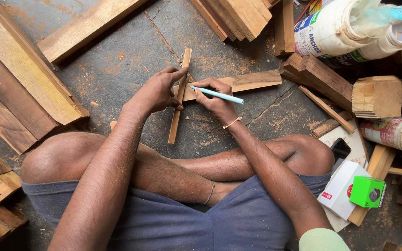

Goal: The person marks lines on wooden pieces using a pencil while using a thin wooden strip as a guide. The person picks up various wooden blocks, aligns the guide, and draws markings across the surface.

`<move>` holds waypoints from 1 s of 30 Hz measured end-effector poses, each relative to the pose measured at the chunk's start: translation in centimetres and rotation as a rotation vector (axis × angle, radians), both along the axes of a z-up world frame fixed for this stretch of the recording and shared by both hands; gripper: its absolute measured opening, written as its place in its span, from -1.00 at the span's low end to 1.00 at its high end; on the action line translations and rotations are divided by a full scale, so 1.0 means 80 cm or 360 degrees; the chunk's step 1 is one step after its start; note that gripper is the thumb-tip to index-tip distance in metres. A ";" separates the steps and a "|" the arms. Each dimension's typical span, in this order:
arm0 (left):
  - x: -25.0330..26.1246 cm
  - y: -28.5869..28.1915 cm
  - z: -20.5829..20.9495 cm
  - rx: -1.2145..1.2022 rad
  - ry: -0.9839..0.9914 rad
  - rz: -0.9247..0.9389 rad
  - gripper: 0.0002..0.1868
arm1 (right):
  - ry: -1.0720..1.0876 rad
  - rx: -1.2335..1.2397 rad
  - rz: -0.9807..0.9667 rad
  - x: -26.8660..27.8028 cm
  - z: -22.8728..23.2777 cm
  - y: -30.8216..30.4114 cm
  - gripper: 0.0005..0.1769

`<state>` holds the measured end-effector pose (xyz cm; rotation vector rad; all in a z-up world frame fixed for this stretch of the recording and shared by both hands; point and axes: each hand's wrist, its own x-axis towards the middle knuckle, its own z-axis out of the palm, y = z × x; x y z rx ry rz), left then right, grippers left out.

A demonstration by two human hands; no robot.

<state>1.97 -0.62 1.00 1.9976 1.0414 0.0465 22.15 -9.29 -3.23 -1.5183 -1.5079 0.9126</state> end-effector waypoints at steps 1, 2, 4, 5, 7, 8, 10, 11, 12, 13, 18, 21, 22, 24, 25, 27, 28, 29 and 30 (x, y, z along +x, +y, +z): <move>0.000 0.000 -0.004 0.0111 -0.0033 -0.0024 0.29 | -0.0048 0.0028 0.0003 -0.002 -0.001 0.000 -0.84; 0.000 0.001 -0.007 0.0108 -0.0019 -0.0013 0.29 | -0.0096 0.0057 0.0007 -0.003 -0.001 0.001 -0.83; 0.001 -0.001 -0.010 0.0090 0.0012 0.0001 0.29 | -0.0106 0.0041 -0.0045 -0.006 -0.003 0.002 -0.84; 0.000 -0.003 -0.011 0.0083 -0.0005 0.0020 0.28 | -0.0110 0.0035 -0.0073 -0.007 -0.003 0.003 -0.84; -0.001 -0.007 -0.009 0.0070 -0.0041 0.0052 0.26 | -0.0093 0.0028 -0.0063 -0.008 -0.004 0.003 -0.84; 0.000 -0.008 -0.008 0.0095 -0.0054 0.0060 0.26 | -0.0085 0.0025 -0.0060 -0.007 -0.003 0.003 -0.84; 0.000 -0.012 -0.005 0.0143 -0.0077 0.0074 0.26 | -0.0071 0.0076 -0.0058 -0.008 -0.003 0.002 -0.83; 0.001 -0.014 -0.003 0.0118 -0.0064 0.0093 0.25 | -0.0062 0.0104 -0.0059 -0.008 -0.004 0.002 -0.83; 0.001 -0.017 -0.002 0.0093 -0.0051 0.0111 0.24 | -0.0084 0.0121 -0.0048 -0.007 -0.004 0.002 -0.82; 0.002 -0.018 -0.001 0.0068 -0.0034 0.0127 0.23 | -0.0101 0.0138 -0.0040 -0.007 -0.005 0.003 -0.81; 0.005 -0.022 -0.003 0.0037 -0.0043 0.0151 0.22 | -0.0072 0.0091 -0.0046 -0.005 -0.011 0.002 -0.82; 0.005 -0.025 -0.006 0.0090 -0.0067 0.0160 0.23 | -0.0083 0.0077 -0.0056 -0.005 -0.012 0.002 -0.83; 0.004 -0.026 -0.008 0.0105 -0.0076 0.0170 0.23 | -0.0089 0.0088 -0.0053 -0.005 -0.013 0.002 -0.83; 0.002 -0.027 -0.014 0.0128 -0.0094 0.0180 0.24 | -0.0096 0.0132 -0.0041 -0.004 -0.015 0.003 -0.83; 0.003 -0.028 -0.017 0.0135 -0.0106 0.0184 0.24 | -0.0098 0.0158 -0.0031 -0.003 -0.016 0.003 -0.83; 0.002 -0.027 -0.021 0.0166 -0.0103 0.0162 0.25 | -0.0100 0.0198 -0.0021 -0.003 -0.020 0.002 -0.83; 0.001 -0.026 -0.023 0.0182 -0.0101 0.0152 0.26 | -0.0099 0.0212 -0.0019 -0.003 -0.021 0.002 -0.83; 0.001 -0.026 -0.023 0.0186 -0.0108 0.0145 0.26 | -0.0097 0.0230 -0.0018 -0.003 -0.022 0.003 -0.83; 0.000 -0.025 -0.024 0.0191 -0.0116 0.0137 0.26 | -0.0103 0.0220 -0.0021 -0.002 -0.022 0.003 -0.83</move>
